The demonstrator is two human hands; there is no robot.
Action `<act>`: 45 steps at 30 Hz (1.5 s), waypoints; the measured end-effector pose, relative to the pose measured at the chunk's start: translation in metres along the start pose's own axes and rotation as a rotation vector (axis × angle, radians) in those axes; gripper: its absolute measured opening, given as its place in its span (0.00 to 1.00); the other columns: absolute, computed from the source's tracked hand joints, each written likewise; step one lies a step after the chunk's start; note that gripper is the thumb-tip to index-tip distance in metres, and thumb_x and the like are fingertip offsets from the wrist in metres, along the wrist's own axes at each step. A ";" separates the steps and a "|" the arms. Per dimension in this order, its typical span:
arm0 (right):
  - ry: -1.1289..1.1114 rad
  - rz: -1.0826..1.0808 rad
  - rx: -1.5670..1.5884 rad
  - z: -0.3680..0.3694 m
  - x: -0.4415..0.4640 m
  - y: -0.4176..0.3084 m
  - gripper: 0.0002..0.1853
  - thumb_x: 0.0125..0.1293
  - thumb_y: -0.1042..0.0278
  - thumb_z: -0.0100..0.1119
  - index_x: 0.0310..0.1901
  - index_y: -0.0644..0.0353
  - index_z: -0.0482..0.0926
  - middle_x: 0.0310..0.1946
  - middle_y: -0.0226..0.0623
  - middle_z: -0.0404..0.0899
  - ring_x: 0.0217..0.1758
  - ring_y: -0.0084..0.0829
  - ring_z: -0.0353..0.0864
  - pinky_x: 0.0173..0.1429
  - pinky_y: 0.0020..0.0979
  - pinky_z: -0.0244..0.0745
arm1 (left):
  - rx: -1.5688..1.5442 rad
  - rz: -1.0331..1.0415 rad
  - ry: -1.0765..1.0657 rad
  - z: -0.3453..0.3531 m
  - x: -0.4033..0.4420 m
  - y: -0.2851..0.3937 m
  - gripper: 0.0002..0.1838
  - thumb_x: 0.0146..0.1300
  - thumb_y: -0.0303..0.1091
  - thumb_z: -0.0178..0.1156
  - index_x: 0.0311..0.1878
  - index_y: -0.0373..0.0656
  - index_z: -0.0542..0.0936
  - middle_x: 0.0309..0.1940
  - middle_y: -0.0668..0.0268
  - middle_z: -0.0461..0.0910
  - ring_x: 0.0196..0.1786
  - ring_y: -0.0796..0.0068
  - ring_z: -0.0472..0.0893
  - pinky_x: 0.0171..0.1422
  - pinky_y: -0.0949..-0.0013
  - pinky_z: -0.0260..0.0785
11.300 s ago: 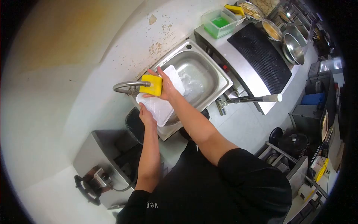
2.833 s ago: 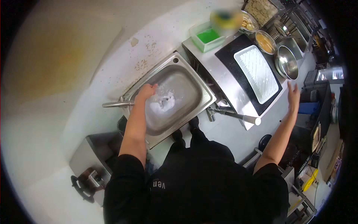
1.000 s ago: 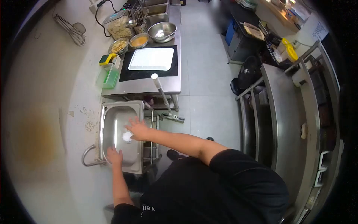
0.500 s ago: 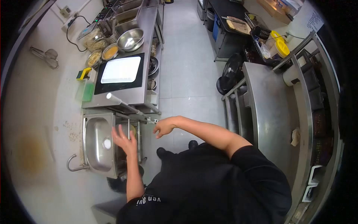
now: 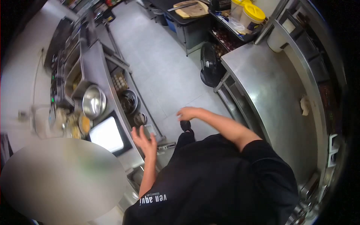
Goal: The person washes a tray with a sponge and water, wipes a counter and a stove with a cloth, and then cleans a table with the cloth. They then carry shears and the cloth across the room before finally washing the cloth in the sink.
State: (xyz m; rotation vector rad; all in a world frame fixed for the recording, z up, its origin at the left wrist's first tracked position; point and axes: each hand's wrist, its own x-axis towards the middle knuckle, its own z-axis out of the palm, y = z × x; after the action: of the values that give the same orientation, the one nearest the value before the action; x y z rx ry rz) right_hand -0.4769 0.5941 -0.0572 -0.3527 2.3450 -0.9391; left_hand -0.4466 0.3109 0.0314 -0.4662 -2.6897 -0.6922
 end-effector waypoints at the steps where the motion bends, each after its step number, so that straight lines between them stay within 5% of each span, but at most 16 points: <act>1: 0.006 0.102 0.064 -0.023 -0.014 0.023 0.25 0.62 0.51 0.57 0.55 0.60 0.77 0.52 0.49 0.77 0.57 0.47 0.75 0.61 0.41 0.69 | -0.016 0.056 -0.044 0.016 0.028 0.000 0.32 0.53 0.30 0.65 0.63 0.43 0.68 0.67 0.46 0.56 0.69 0.41 0.56 0.71 0.47 0.48; 5: 0.358 0.484 0.215 -0.089 -0.077 0.109 0.21 0.61 0.57 0.59 0.54 0.57 0.78 0.48 0.49 0.79 0.54 0.45 0.78 0.60 0.41 0.70 | -0.132 0.337 -0.131 0.073 0.166 0.029 0.30 0.54 0.32 0.64 0.62 0.41 0.69 0.68 0.45 0.54 0.70 0.38 0.53 0.71 0.41 0.44; 10: 0.913 0.884 0.346 -0.101 -0.150 0.146 0.16 0.57 0.64 0.59 0.47 0.58 0.82 0.45 0.44 0.82 0.48 0.43 0.81 0.54 0.39 0.74 | -0.289 0.627 -0.073 0.135 0.304 0.120 0.32 0.54 0.30 0.65 0.64 0.41 0.68 0.68 0.43 0.54 0.71 0.44 0.54 0.72 0.47 0.48; 13: 0.865 0.724 0.416 -0.072 -0.154 0.180 0.19 0.55 0.70 0.52 0.49 0.61 0.80 0.45 0.48 0.82 0.48 0.43 0.81 0.53 0.38 0.75 | -0.461 0.693 -0.101 0.162 0.343 0.188 0.32 0.55 0.31 0.65 0.65 0.42 0.67 0.69 0.44 0.52 0.70 0.43 0.54 0.72 0.46 0.47; 16: 0.572 0.787 0.543 -0.074 -0.140 0.202 0.20 0.54 0.71 0.52 0.50 0.61 0.80 0.46 0.48 0.81 0.49 0.42 0.80 0.55 0.39 0.73 | -0.556 0.844 -0.164 0.194 0.353 0.242 0.32 0.55 0.30 0.65 0.64 0.42 0.67 0.69 0.45 0.52 0.70 0.43 0.54 0.72 0.45 0.47; 18: 0.508 0.838 0.227 -0.082 -0.127 0.209 0.17 0.53 0.73 0.52 0.45 0.61 0.82 0.44 0.49 0.81 0.47 0.44 0.81 0.51 0.41 0.75 | -0.600 0.963 -0.231 0.210 0.348 0.276 0.32 0.54 0.30 0.65 0.64 0.42 0.67 0.69 0.45 0.52 0.71 0.43 0.54 0.72 0.45 0.47; 21: 0.668 0.872 0.249 -0.108 -0.131 0.187 0.12 0.53 0.75 0.52 0.40 0.64 0.79 0.37 0.49 0.82 0.41 0.48 0.82 0.39 0.45 0.76 | -0.665 1.093 -0.391 0.223 0.326 0.300 0.33 0.54 0.30 0.66 0.64 0.43 0.68 0.69 0.48 0.53 0.70 0.45 0.54 0.71 0.46 0.47; 25: 1.038 0.845 0.409 -0.109 -0.153 0.141 0.12 0.59 0.73 0.54 0.44 0.64 0.79 0.30 0.47 0.82 0.28 0.39 0.85 0.33 0.38 0.80 | -0.732 1.272 -0.504 0.237 0.316 0.328 0.27 0.53 0.29 0.67 0.58 0.43 0.73 0.66 0.53 0.60 0.70 0.47 0.55 0.70 0.48 0.49; 27: 1.096 0.921 1.049 -0.105 -0.176 0.106 0.16 0.65 0.62 0.53 0.48 0.65 0.77 0.29 0.44 0.82 0.20 0.35 0.83 0.25 0.33 0.79 | -0.761 1.449 -0.598 0.250 0.307 0.336 0.21 0.54 0.30 0.67 0.52 0.44 0.76 0.63 0.55 0.67 0.69 0.47 0.58 0.70 0.47 0.49; 28: 1.214 0.940 1.105 -0.094 -0.186 0.086 0.23 0.69 0.52 0.49 0.53 0.65 0.74 0.27 0.42 0.82 0.17 0.33 0.81 0.20 0.32 0.77 | -0.786 1.558 -0.674 0.264 0.304 0.339 0.18 0.54 0.32 0.66 0.49 0.44 0.78 0.61 0.56 0.69 0.69 0.47 0.59 0.69 0.46 0.49; 30: 1.573 0.971 1.313 -0.058 -0.193 0.053 0.24 0.70 0.48 0.46 0.54 0.62 0.73 0.23 0.40 0.83 0.14 0.31 0.79 0.20 0.31 0.77 | -0.724 1.628 -0.949 0.267 0.277 0.351 0.07 0.57 0.36 0.65 0.37 0.47 0.82 0.52 0.62 0.78 0.60 0.59 0.73 0.69 0.40 0.46; 33: 1.812 1.021 1.433 0.002 -0.201 -0.009 0.27 0.70 0.47 0.46 0.58 0.63 0.69 0.25 0.41 0.83 0.12 0.28 0.75 0.18 0.29 0.74 | -0.619 1.761 -1.188 0.251 0.225 0.366 0.07 0.59 0.38 0.64 0.33 0.45 0.83 0.45 0.62 0.81 0.54 0.61 0.77 0.70 0.35 0.41; 38: 2.239 1.213 1.597 0.130 -0.198 -0.088 0.26 0.68 0.56 0.54 0.61 0.64 0.68 0.35 0.43 0.83 0.19 0.28 0.79 0.25 0.26 0.76 | -0.682 1.973 -1.266 0.239 0.127 0.381 0.15 0.64 0.43 0.58 0.38 0.42 0.84 0.48 0.58 0.81 0.59 0.56 0.75 0.70 0.31 0.37; 42: 2.580 1.440 1.494 0.244 -0.199 -0.149 0.22 0.66 0.60 0.57 0.58 0.60 0.73 0.42 0.38 0.82 0.37 0.27 0.82 0.42 0.29 0.76 | -0.653 2.159 -1.228 0.249 0.061 0.391 0.26 0.61 0.45 0.60 0.57 0.36 0.75 0.64 0.47 0.66 0.66 0.50 0.67 0.72 0.43 0.48; 43: 2.615 1.506 1.552 0.268 -0.203 -0.169 0.21 0.65 0.60 0.57 0.58 0.59 0.73 0.42 0.36 0.81 0.38 0.26 0.82 0.43 0.29 0.75 | -0.514 2.194 -1.319 0.238 0.049 0.403 0.33 0.59 0.42 0.63 0.63 0.33 0.67 0.69 0.43 0.56 0.68 0.47 0.63 0.72 0.54 0.55; 45: 2.832 1.502 1.620 0.334 -0.209 -0.200 0.19 0.65 0.59 0.58 0.56 0.56 0.75 0.43 0.31 0.81 0.39 0.24 0.81 0.42 0.26 0.72 | -0.502 2.194 -1.310 0.231 0.018 0.423 0.34 0.58 0.40 0.64 0.64 0.32 0.66 0.69 0.42 0.56 0.68 0.46 0.62 0.71 0.56 0.56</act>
State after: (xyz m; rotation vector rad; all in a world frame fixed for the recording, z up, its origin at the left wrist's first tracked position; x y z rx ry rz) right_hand -0.1029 0.3614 -0.0248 -1.8712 0.1743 0.6918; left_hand -0.3519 0.7833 0.0178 -3.5955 -0.5675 -0.1080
